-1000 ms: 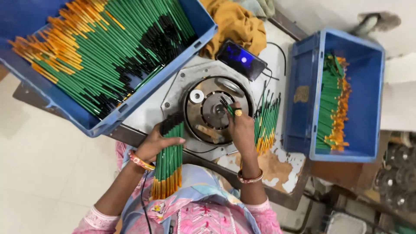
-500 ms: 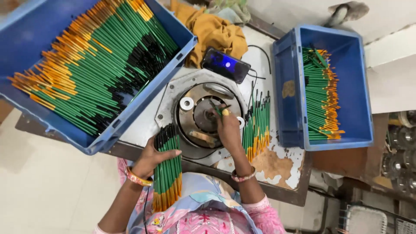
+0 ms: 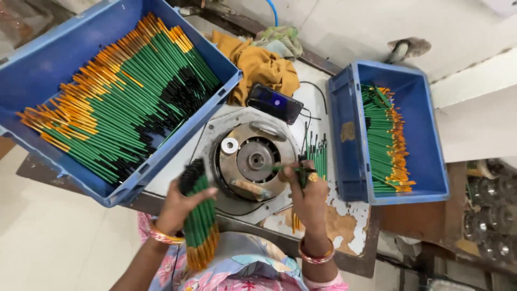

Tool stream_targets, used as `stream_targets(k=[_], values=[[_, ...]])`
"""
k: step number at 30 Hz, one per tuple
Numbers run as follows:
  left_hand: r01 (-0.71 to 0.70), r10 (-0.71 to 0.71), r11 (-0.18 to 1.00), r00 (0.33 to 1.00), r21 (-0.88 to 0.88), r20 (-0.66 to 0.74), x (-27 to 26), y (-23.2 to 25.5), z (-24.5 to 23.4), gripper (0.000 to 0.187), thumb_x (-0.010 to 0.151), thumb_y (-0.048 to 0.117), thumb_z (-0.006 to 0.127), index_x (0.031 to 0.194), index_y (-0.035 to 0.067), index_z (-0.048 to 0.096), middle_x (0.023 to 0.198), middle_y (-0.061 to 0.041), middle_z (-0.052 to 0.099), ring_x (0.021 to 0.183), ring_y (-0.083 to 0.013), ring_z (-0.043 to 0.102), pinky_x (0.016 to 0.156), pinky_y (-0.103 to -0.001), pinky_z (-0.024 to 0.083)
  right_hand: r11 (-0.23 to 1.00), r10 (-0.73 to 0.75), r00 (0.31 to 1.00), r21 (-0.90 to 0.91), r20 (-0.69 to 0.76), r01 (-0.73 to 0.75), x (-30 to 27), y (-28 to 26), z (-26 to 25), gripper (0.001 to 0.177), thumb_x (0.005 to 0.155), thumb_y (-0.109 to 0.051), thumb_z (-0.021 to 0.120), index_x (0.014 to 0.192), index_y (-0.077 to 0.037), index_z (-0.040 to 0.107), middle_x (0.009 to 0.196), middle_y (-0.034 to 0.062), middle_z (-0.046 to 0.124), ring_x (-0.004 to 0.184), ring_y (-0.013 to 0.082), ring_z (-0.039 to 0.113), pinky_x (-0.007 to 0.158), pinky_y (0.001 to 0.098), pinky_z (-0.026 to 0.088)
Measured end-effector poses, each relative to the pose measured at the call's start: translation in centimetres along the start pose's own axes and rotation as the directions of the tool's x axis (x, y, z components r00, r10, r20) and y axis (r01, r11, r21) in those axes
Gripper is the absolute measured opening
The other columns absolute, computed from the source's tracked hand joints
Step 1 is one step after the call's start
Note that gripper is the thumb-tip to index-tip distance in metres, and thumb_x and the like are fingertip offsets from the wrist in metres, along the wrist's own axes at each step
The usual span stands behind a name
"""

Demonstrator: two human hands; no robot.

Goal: Sorting and inserting incense sticks into a crimping machine.

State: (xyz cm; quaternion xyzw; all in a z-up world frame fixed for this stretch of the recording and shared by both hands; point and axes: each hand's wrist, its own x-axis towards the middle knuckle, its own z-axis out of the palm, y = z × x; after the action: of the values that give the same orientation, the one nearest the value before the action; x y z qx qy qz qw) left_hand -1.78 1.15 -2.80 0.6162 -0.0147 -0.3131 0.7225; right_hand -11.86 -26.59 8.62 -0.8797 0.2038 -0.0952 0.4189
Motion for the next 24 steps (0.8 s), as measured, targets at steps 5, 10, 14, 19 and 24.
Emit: stream_targets(k=[5,10,14,19,24], values=[[0.246,-0.243,0.913,0.969,-0.326,0.05,0.0,1.8,0.7,0.044,0.078,0.024,0.084,0.11,-0.002,0.068,0.09,-0.014,0.071,0.07,-0.0247,0.072,0.058,-0.038,0.061,0.917,-0.249,0.968,-0.316,0.027,0.245,4.1,4.0,4.6,0.026,0.092,-0.004,0.063,0.118,-0.007,0.063,0.085,0.021,0.07,0.075,0.0425,0.069,0.062,0.0485,0.052],[0.3,-0.319,0.904,0.948,-0.306,-0.014,0.3,-0.6,0.3,0.044,0.073,0.018,0.082,0.112,0.005,0.067,0.092,-0.008,0.073,0.073,-0.0232,0.074,0.059,-0.039,0.062,0.902,-0.256,0.967,-0.358,0.008,0.242,4.2,5.3,5.9,0.031,0.091,-0.004,0.065,0.121,-0.006,0.06,0.083,0.0227,0.067,0.077,0.0456,0.066,0.063,0.0528,0.051],[0.213,-0.219,0.937,0.976,-0.276,0.01,0.9,-3.6,-0.4,0.046,0.073,0.014,0.084,0.112,0.0,0.064,0.09,-0.01,0.072,0.072,-0.0252,0.075,0.058,-0.04,0.062,0.903,-0.287,0.957,-0.348,-0.053,0.252,4.0,6.7,8.0,0.04,0.082,-0.004,0.07,0.119,-0.002,0.059,0.082,0.0246,0.066,0.074,0.0471,0.065,0.062,0.0533,0.05],[0.225,-0.225,0.957,0.974,-0.185,0.023,1.4,-2.1,0.4,0.048,0.072,0.01,0.086,0.113,-0.001,0.063,0.087,-0.012,0.072,0.071,-0.0267,0.075,0.057,-0.041,0.063,0.912,-0.251,0.964,-0.355,-0.084,0.207,4.2,8.7,9.1,0.029,0.089,-0.006,0.071,0.114,0.0,0.059,0.084,0.0248,0.067,0.075,0.0456,0.064,0.063,0.0543,0.048],[0.173,-0.166,0.975,0.984,-0.14,0.061,1.1,-1.8,0.6,0.051,0.07,0.005,0.085,0.116,-0.004,0.064,0.089,-0.012,0.07,0.073,-0.0241,0.072,0.062,-0.041,0.061,0.862,-0.439,0.895,-0.314,-0.074,0.397,4.1,7.8,8.4,0.023,0.088,0.001,0.063,0.111,-0.001,0.06,0.094,0.0241,0.065,0.088,0.0455,0.062,0.074,0.0509,0.049]])
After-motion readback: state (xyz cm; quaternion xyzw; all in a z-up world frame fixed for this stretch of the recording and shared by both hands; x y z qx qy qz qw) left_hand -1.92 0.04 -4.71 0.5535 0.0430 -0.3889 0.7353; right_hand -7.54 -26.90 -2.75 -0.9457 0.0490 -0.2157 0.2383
